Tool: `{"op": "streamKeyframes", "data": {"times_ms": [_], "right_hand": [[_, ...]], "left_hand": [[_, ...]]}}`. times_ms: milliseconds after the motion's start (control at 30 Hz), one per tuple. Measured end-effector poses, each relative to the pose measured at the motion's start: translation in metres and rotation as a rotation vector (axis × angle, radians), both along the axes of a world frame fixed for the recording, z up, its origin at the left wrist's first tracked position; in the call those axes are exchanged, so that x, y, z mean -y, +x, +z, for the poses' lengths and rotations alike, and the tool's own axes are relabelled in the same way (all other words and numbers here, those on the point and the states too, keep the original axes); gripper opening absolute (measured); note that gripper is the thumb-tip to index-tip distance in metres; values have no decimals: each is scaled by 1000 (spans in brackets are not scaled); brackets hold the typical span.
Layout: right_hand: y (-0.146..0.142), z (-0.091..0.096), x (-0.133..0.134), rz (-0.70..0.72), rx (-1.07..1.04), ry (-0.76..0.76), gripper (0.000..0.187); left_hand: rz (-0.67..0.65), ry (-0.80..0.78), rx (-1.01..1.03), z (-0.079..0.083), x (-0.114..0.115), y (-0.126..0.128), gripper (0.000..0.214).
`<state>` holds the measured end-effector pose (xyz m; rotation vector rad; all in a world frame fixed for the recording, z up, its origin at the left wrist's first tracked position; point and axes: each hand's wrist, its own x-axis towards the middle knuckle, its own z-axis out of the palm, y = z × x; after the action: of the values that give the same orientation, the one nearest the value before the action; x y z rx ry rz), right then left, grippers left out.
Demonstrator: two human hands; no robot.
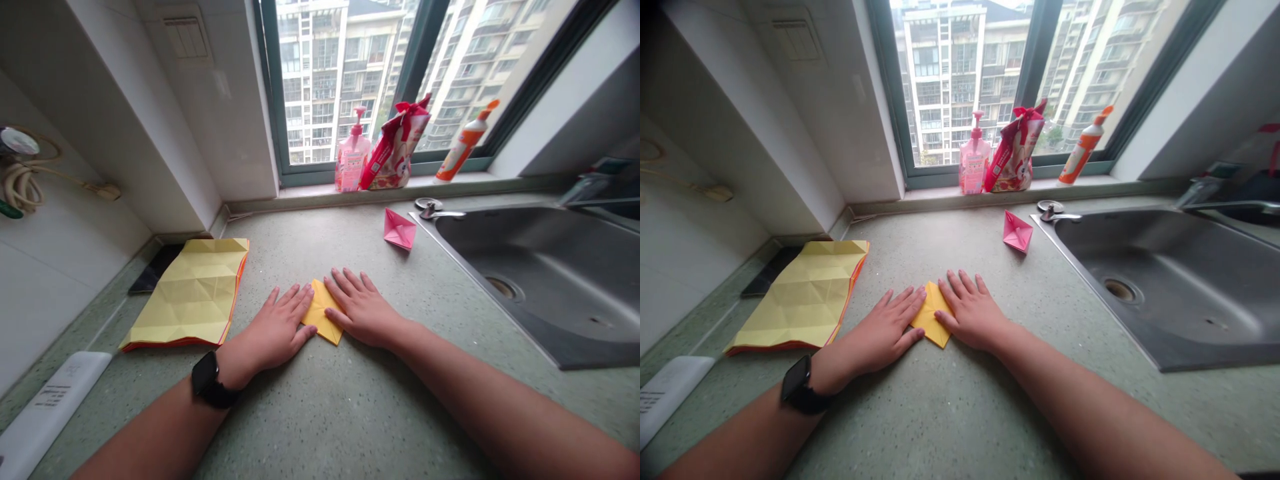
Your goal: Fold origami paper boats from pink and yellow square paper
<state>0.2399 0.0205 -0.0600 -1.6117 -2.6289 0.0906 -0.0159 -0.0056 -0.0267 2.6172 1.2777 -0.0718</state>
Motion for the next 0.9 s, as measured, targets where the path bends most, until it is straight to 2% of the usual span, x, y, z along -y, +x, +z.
{"op": "streamKeyframes", "data": {"times_ms": [133,300,500,733,900], "right_hand": [[1,-4,0,18,-18,34,76],[3,-4,2,38,-44,39,75],[12,10,-4,63,-213,30,54],[16,16,-10,231,-435,56,38],[16,20,-12,240,-473,-7,37]], "left_hand": [[-38,57,71,4,2,-3,70],[-182,101,278,13,5,3,54],[-163,122,351,17,3,3,19],[-154,182,369,16,3,2,25],[-137,202,328,19,5,5,25]]}}
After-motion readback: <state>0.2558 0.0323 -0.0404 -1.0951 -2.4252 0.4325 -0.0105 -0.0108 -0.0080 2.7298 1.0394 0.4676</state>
